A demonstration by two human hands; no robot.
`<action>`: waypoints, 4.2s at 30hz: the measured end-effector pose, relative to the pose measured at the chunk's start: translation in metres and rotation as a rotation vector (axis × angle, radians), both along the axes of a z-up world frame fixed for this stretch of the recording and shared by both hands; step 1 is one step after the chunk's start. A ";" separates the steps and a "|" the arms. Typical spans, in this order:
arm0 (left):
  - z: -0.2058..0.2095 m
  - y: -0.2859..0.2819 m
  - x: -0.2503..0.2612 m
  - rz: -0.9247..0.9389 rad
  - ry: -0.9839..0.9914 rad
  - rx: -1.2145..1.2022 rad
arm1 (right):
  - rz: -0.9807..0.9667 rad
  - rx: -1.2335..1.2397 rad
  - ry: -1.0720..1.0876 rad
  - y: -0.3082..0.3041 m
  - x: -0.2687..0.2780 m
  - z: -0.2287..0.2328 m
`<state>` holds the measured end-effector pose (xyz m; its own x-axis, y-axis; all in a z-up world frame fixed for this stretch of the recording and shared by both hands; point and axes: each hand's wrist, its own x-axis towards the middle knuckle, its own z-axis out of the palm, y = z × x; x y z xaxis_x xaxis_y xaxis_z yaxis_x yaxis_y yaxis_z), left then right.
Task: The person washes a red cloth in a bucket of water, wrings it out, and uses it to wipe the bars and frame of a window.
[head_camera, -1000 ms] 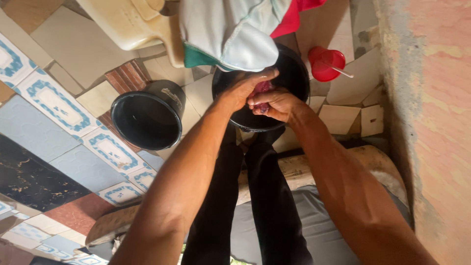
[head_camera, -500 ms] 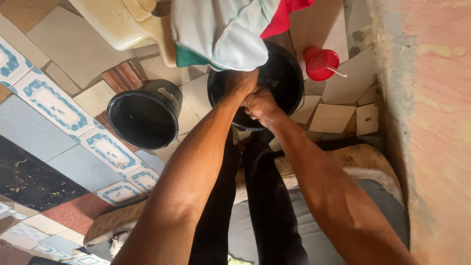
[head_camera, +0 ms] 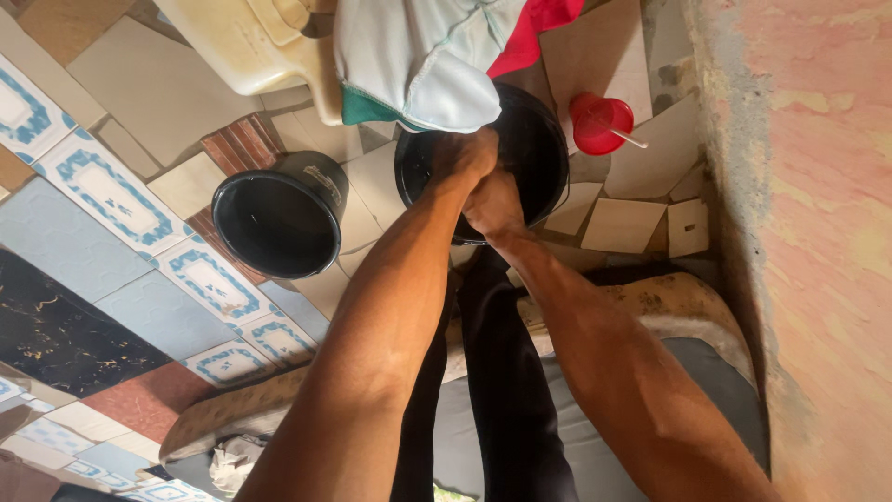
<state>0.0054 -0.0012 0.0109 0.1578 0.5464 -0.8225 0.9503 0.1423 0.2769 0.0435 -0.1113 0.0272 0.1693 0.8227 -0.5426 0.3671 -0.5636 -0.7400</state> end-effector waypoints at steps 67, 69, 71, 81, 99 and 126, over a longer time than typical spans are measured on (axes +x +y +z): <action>0.156 -0.022 -0.082 0.607 -0.466 -0.685 | -1.116 0.222 1.205 0.003 -0.019 0.220; 0.153 -0.035 -0.077 0.677 -0.616 -0.780 | -1.079 0.249 1.200 0.000 -0.022 0.221; 0.144 -0.042 -0.070 0.729 -0.711 -0.618 | -1.038 0.273 1.191 -0.003 -0.023 0.224; 0.144 -0.027 -0.049 0.918 -0.829 -0.283 | -1.154 0.075 1.041 -0.036 -0.022 0.222; 0.193 -0.038 -0.046 0.253 -0.626 -0.195 | -1.064 -0.004 0.849 -0.080 -0.001 0.184; 0.274 0.029 -0.078 -0.443 -0.570 0.338 | -0.918 0.064 0.537 -0.034 0.022 0.276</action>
